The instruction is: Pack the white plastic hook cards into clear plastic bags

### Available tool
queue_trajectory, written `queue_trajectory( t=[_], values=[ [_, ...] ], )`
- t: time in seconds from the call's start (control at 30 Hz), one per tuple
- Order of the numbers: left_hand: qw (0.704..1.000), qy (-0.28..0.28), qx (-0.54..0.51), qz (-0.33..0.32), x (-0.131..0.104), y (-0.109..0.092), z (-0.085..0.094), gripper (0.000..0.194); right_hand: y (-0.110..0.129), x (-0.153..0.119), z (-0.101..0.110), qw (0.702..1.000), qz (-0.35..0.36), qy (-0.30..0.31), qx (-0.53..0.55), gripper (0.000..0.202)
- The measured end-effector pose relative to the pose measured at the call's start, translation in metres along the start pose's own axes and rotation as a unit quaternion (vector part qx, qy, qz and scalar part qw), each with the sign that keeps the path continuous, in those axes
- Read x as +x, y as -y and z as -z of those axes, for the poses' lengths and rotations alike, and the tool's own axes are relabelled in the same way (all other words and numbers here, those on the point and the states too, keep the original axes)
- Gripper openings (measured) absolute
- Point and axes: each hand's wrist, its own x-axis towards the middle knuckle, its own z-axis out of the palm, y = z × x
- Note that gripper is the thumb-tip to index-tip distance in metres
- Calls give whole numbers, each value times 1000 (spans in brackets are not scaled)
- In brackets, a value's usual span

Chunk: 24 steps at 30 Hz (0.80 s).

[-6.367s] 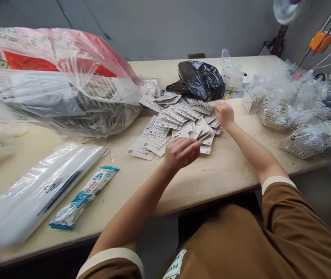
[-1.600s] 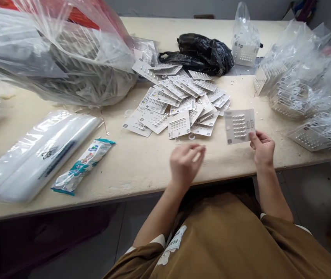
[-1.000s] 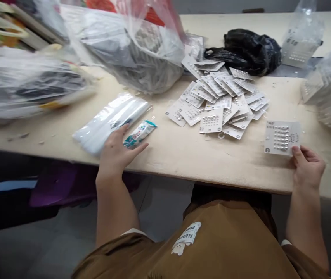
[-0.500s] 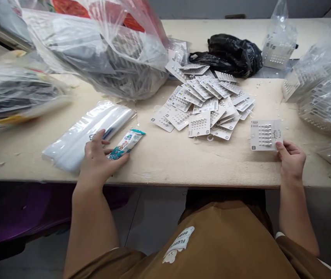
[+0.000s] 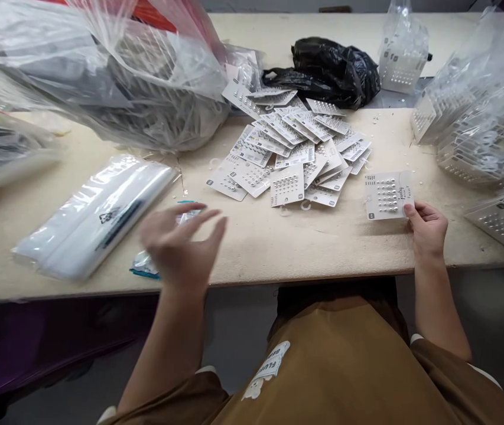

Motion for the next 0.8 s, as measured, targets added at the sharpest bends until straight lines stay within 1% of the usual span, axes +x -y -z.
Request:
queue_trajectory(
  t=[0.03, 0.07, 0.13, 0.17, 0.23, 0.3, 0.4, 0.47, 0.53, 0.6, 0.7, 0.73, 0.8],
  values=[
    [998, 43, -27, -29, 2, -14, -10, 18, 0, 0, 0, 1000, 0, -1, 1, 40],
    [995, 73, -42, -46, 5, -27, -20, 18, 0, 0, 0, 1000, 1, -2, 3, 40],
    [990, 124, -41, -55, 9, -46, -39, 24, 1, 0, 0, 1000, 3, -2, 7, 40],
    [989, 136, -36, -52, 11, -53, -48, 28, 1, -1, 0, 1000, 3, -2, 7, 40],
    [989, 142, -27, -42, 13, -61, -60, 30, 2, -1, -1, 1000, 5, -2, 6, 40],
    [990, 137, -27, -30, 13, -65, -67, 25, 2, -2, -1, 1000, 7, 1, 7, 40],
    [990, 137, -42, -1, 11, -66, -70, 15, 2, -2, -1, 1000, 11, 6, 7, 41],
    [985, 148, -82, 27, 10, -66, -69, 12, 2, -2, -1, 1000, 11, 6, 4, 41],
    [971, 167, -158, 66, 10, -64, -66, 14, 3, -3, 0, 1000, 7, 6, -1, 41],
    [941, 188, -255, 121, 9, -62, -63, 21, 3, -3, 0, 1000, 5, 7, 1, 40],
    [877, 189, -389, 209, 6, -62, -59, 32, 3, -4, -1, 1000, 8, 7, 11, 40],
    [850, 186, -434, 233, 5, -63, -58, 34, 3, -4, -1, 1000, 10, 7, 13, 40],
    [784, 182, -524, 278, 2, -67, -56, 40, 3, -3, -1, 1000, 12, 10, 15, 40]
  ],
)
